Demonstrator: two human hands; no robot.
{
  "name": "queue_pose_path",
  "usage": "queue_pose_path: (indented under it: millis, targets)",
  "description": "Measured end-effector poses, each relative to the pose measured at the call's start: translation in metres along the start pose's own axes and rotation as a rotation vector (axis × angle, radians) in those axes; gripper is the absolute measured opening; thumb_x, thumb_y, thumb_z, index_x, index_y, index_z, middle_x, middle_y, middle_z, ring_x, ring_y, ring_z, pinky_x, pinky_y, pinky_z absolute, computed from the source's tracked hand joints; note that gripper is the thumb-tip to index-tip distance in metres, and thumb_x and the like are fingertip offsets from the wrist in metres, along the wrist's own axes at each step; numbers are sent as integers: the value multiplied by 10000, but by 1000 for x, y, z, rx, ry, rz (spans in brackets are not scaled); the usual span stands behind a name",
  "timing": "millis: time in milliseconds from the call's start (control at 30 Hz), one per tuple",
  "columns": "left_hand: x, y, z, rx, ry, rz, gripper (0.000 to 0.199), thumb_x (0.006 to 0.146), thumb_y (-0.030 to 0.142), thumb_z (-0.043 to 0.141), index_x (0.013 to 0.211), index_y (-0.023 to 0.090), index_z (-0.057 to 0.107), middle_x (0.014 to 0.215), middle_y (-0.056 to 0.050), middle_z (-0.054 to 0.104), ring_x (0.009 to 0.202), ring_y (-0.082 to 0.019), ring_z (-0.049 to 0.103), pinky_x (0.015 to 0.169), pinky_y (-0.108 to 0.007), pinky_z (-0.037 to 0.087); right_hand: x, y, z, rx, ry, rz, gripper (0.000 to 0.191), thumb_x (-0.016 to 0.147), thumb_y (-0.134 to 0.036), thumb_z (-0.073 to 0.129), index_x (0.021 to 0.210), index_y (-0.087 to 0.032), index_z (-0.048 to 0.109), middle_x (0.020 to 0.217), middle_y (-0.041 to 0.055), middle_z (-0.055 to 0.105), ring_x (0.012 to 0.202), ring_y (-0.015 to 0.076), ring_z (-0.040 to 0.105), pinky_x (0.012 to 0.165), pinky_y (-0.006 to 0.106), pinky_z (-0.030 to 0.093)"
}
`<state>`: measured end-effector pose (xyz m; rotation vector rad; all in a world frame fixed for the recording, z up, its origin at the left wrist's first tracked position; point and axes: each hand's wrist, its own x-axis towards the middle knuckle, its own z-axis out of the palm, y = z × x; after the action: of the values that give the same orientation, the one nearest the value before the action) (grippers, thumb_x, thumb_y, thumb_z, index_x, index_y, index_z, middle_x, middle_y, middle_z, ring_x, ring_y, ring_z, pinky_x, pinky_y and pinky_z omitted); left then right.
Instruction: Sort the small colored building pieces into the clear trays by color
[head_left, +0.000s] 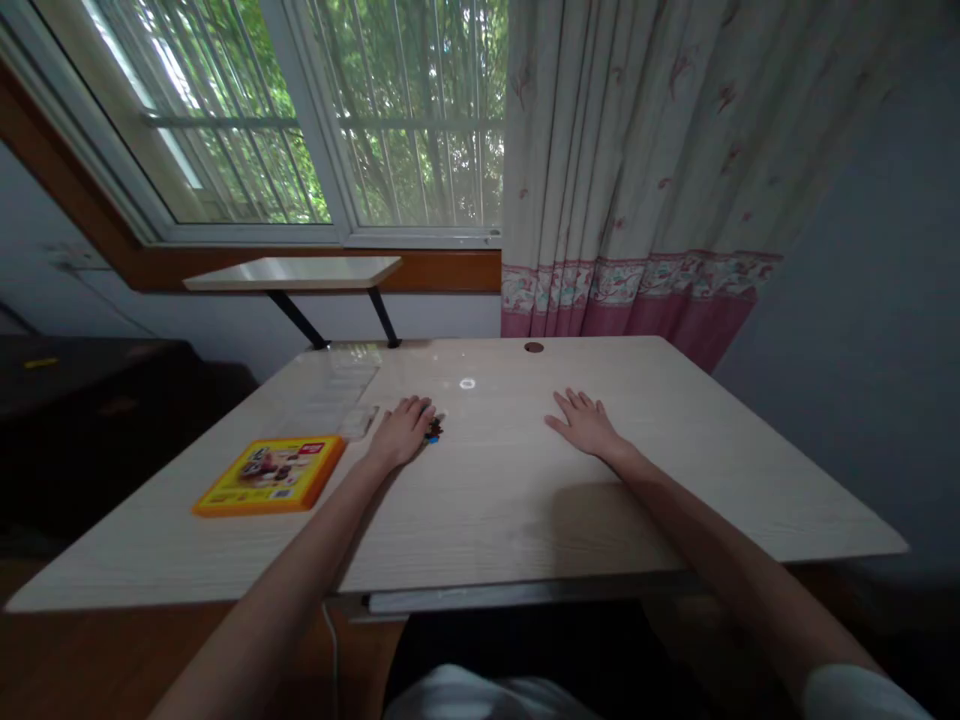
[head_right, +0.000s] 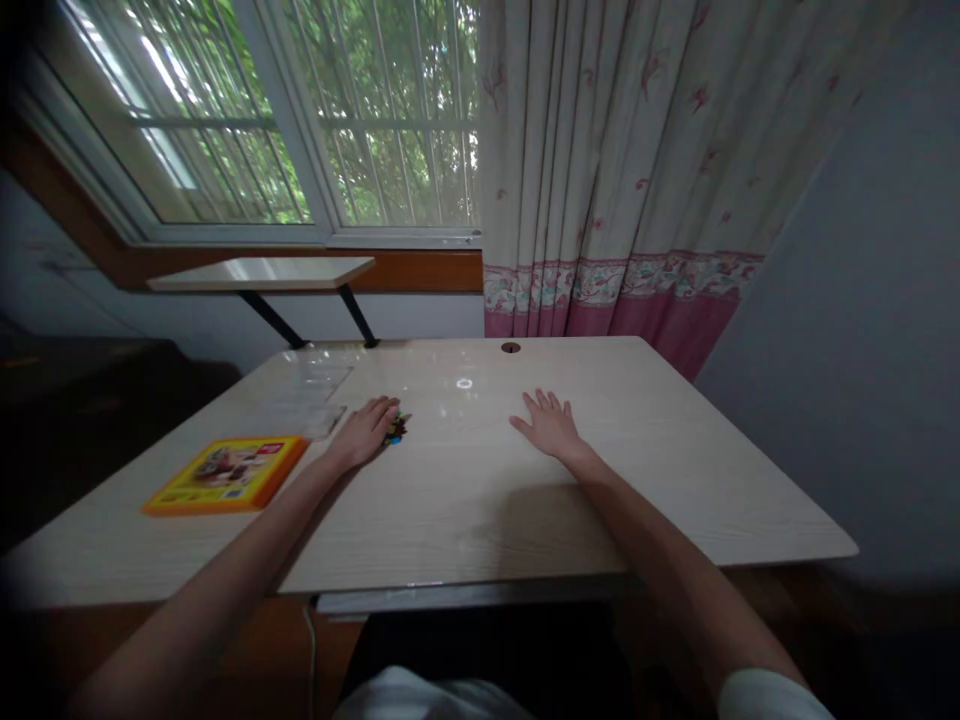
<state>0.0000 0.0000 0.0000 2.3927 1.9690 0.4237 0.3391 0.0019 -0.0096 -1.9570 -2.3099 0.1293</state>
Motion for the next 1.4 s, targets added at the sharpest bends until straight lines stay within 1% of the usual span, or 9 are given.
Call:
queue_pose_path:
  millis: [200, 500, 600, 700, 767, 867, 1133, 1267, 1400]
  targets:
    - [2, 3, 5, -79, -9, 127, 494, 901, 435, 176, 1198, 154, 453, 1260, -116, 467, 1206, -217, 378, 968, -404, 342, -1, -1, -1, 0, 3, 1, 700, 824, -633, 226, 1381, -208, 241, 1446, 118, 196, 1307, 329, 181, 1014, 543, 155]
    - [1, 24, 12, -121, 6, 243, 519, 897, 451, 191, 1176, 128, 486, 1245, -137, 483, 1222, -236, 363, 1027, -419, 291, -2, -2, -4, 12, 30, -7, 679, 830, -607, 273, 1371, -197, 269, 1435, 125, 226, 1295, 343, 208, 998, 562, 187]
    - [-2, 34, 13, -151, 4, 278, 518, 895, 450, 202, 1171, 121, 492, 1244, -141, 486, 1230, -237, 356, 1033, -417, 294, -1, 0, -4, 16, 89, -125, 579, 854, -529, 322, 1311, -179, 386, 1393, 127, 324, 1266, 311, 285, 1000, 515, 233]
    - [-5, 46, 14, -173, -10, 304, 521, 893, 453, 215, 1178, 114, 490, 1260, -148, 471, 1239, -236, 350, 1041, -404, 293, -1, -1, -6, 39, 147, -363, 427, 881, -393, 353, 1206, -165, 511, 1282, 113, 474, 1191, 228, 400, 1002, 401, 289]
    - [-6, 56, 15, -172, -27, 320, 539, 894, 458, 210, 1192, 99, 478, 1277, -160, 451, 1245, -238, 342, 1046, -394, 287, -1, -4, -7, 71, 176, -485, 379, 879, -347, 372, 1156, -162, 553, 1200, 99, 543, 1137, 203, 448, 980, 362, 325]
    - [-8, 72, 15, -175, -48, 362, 552, 898, 457, 193, 1206, 88, 463, 1282, -167, 441, 1243, -235, 345, 1048, -387, 286, -3, -10, -9, 113, 192, -593, 345, 874, -312, 391, 1120, -159, 578, 1132, 88, 586, 1087, 191, 480, 947, 345, 361]
    - [-12, 104, 19, -248, -31, 429, 461, 898, 430, 242, 1163, 140, 484, 1236, -133, 472, 1202, -226, 391, 1018, -389, 331, -8, -16, -11, 163, 169, -629, 327, 871, -272, 395, 1113, -161, 585, 1098, 86, 605, 1046, 192, 504, 926, 351, 381]
    - [-17, 118, 20, -277, -28, 441, 454, 901, 418, 245, 1162, 128, 477, 1218, -141, 476, 1187, -224, 403, 1005, -377, 345, -9, -17, -11, 190, 172, -641, 316, 873, -254, 392, 1091, -150, 595, 1077, 87, 613, 1029, 187, 512, 916, 337, 390]
    - [-16, 121, 17, -305, -40, 475, 463, 904, 408, 241, 1208, 117, 435, 1222, -135, 479, 1183, -208, 408, 1017, -356, 328, -9, -16, -12, 220, 174, -630, 305, 876, -237, 387, 1071, -144, 602, 1065, 82, 618, 1013, 178, 522, 910, 320, 397]
